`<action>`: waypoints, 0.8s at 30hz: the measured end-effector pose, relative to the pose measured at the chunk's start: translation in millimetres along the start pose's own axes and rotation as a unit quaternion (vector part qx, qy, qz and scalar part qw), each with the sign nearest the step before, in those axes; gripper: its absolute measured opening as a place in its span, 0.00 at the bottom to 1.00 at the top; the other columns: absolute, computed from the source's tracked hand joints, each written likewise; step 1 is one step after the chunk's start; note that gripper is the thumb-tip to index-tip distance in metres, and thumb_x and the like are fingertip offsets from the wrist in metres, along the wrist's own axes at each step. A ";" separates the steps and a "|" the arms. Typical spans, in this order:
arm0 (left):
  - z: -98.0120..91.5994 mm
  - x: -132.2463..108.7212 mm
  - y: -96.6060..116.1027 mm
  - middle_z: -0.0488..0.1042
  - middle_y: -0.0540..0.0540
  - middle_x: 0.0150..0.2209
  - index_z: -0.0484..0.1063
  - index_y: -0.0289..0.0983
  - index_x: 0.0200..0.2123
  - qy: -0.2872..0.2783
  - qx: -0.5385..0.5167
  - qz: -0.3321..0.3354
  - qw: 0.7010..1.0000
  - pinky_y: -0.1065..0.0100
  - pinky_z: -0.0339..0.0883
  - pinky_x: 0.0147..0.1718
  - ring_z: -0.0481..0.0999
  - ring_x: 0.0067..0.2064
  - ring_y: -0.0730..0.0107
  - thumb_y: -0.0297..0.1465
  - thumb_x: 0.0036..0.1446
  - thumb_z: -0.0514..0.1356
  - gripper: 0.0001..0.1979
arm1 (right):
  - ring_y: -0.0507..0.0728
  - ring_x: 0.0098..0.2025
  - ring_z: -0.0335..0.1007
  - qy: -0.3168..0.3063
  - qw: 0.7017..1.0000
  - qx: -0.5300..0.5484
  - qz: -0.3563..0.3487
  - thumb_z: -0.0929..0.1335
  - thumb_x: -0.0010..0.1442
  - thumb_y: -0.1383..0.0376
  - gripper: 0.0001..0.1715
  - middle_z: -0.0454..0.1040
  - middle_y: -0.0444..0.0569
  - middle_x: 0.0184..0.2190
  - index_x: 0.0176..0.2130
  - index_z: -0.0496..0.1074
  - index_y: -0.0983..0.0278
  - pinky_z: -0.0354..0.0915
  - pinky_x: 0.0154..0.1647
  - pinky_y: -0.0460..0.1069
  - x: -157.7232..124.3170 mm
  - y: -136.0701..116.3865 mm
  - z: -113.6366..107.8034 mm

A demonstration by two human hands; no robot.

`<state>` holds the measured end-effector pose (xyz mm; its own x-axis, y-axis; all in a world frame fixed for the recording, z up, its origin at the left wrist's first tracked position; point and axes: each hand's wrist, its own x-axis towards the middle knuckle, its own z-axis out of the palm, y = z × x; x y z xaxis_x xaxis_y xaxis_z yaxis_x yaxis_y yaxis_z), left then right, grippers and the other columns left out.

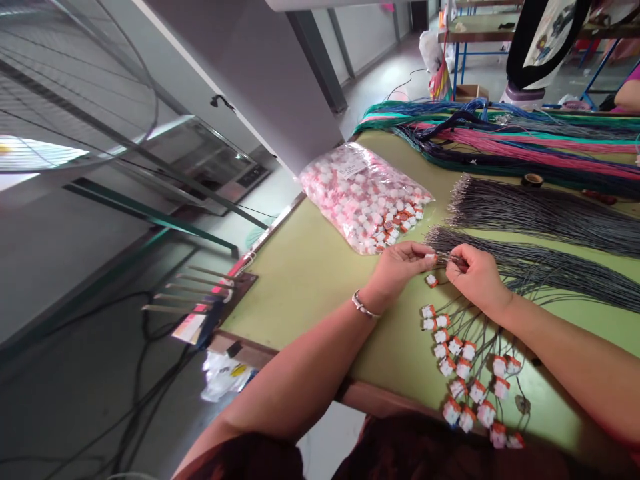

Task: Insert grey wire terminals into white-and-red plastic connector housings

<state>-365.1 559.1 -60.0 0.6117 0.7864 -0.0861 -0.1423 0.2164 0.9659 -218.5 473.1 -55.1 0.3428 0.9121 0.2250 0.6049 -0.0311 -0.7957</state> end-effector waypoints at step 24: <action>11.9 -4.0 -4.3 0.78 0.46 0.28 0.74 0.31 0.28 -0.012 -0.140 -0.055 0.989 0.72 0.69 0.33 0.76 0.29 0.75 0.29 0.37 0.73 0.15 | 0.48 0.21 0.55 0.009 0.994 0.102 0.026 0.64 0.49 0.61 0.09 0.65 0.42 0.19 0.24 0.66 0.65 0.55 0.23 0.44 2.6 3.3 2.1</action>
<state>-357.7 548.2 -60.9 0.6533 0.7358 -0.1781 -0.2810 0.4541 0.8454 -217.1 476.2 -58.3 0.3836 0.9042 0.1880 0.4281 0.0063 -0.9037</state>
